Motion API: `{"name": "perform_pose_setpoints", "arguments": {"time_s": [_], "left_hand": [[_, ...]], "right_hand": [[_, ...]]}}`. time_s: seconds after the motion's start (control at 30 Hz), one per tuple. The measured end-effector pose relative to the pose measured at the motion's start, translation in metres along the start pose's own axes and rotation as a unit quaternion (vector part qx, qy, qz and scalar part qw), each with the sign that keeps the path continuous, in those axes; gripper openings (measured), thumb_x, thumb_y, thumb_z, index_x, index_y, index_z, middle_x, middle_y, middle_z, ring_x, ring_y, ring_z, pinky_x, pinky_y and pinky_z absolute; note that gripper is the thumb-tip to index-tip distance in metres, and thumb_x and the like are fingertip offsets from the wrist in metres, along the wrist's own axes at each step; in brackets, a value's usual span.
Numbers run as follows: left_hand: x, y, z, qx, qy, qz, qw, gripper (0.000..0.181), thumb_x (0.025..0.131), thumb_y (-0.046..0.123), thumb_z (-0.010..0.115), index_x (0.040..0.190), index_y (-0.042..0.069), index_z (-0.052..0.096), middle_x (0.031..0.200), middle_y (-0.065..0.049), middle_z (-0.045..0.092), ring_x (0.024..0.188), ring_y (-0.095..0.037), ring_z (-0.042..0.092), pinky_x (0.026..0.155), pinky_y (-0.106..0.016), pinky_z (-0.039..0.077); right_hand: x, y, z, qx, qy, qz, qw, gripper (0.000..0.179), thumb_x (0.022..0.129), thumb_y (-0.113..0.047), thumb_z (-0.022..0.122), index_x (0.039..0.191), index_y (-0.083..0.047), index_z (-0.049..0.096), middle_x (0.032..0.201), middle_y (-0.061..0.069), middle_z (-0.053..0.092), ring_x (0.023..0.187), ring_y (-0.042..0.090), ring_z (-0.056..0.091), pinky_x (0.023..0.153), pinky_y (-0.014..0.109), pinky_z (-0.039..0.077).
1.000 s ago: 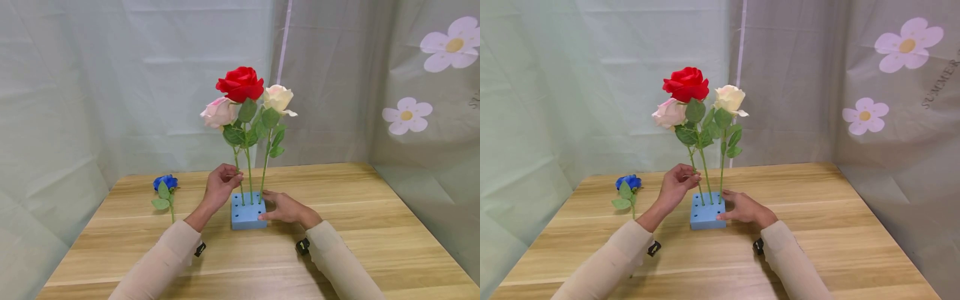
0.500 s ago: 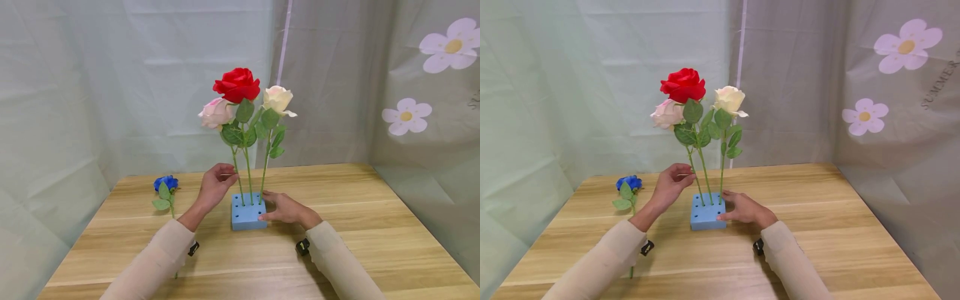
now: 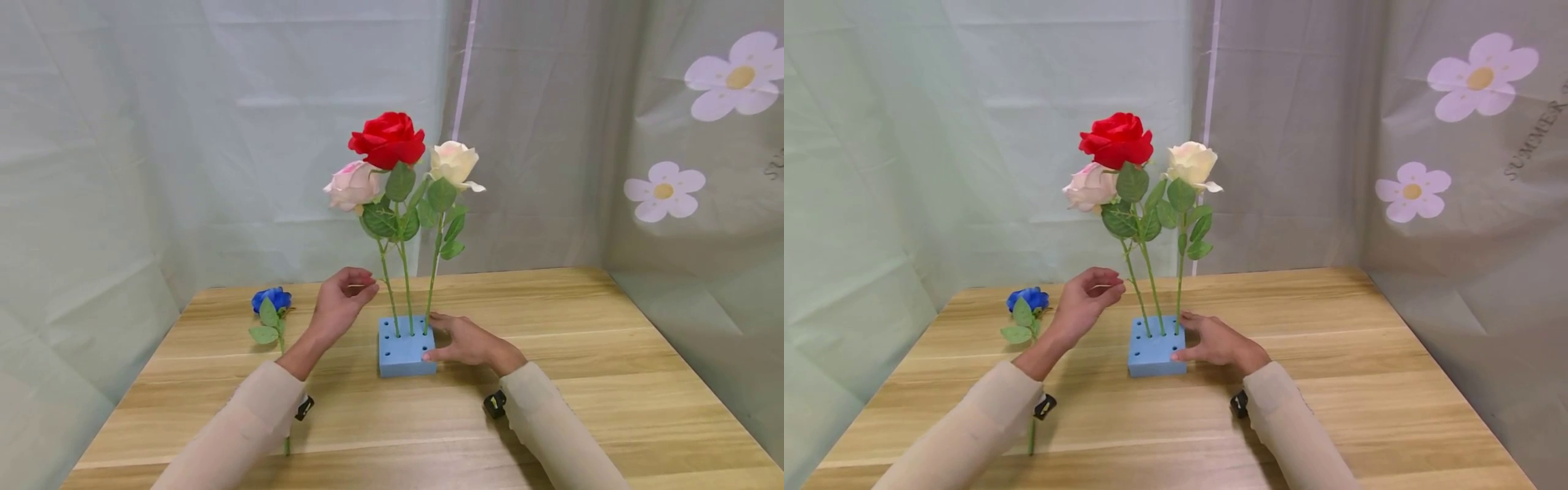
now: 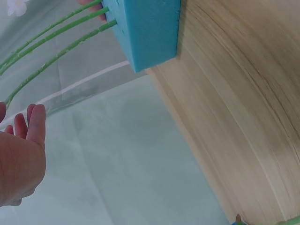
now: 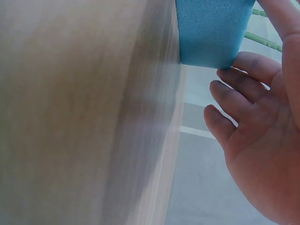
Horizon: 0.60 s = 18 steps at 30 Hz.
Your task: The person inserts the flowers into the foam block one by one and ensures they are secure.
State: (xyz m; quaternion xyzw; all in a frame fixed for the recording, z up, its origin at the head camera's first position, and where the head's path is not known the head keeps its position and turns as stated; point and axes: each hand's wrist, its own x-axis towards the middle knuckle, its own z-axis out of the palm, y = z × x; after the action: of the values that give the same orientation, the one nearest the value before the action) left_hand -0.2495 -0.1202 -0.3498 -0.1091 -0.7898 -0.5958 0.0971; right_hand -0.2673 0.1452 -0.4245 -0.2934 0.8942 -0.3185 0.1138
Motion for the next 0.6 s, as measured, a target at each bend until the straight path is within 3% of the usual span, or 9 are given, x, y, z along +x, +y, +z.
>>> {"name": "perform_pose_setpoints", "arguments": {"time_s": [0.2, 0.6], "left_hand": [[-0.003, -0.002, -0.009, -0.012, 0.0, -0.01, 0.9999, 0.027, 0.096, 0.01, 0.069, 0.117, -0.004, 0.062, 0.116, -0.02, 0.065, 0.11, -0.033, 0.065, 0.088, -0.027, 0.057], [-0.011, -0.007, -0.027, 0.007, 0.009, -0.024, 0.9996, 0.028, 0.095, 0.013, 0.07, 0.116, -0.004, 0.062, 0.116, -0.019, 0.065, 0.108, -0.032, 0.066, 0.085, -0.022, 0.056]], "right_hand": [[0.0, 0.001, 0.001, 0.002, 0.002, -0.003, 1.0, 0.087, 0.086, -0.046, 0.077, 0.149, 0.001, 0.041, 0.159, 0.019, 0.029, 0.146, 0.038, 0.026, 0.117, 0.053, 0.029], [0.0, 0.002, 0.001, -0.004, 0.004, -0.004, 1.0, 0.087, 0.086, -0.047, 0.077, 0.149, 0.001, 0.041, 0.159, 0.018, 0.029, 0.146, 0.038, 0.027, 0.118, 0.052, 0.028]]}}
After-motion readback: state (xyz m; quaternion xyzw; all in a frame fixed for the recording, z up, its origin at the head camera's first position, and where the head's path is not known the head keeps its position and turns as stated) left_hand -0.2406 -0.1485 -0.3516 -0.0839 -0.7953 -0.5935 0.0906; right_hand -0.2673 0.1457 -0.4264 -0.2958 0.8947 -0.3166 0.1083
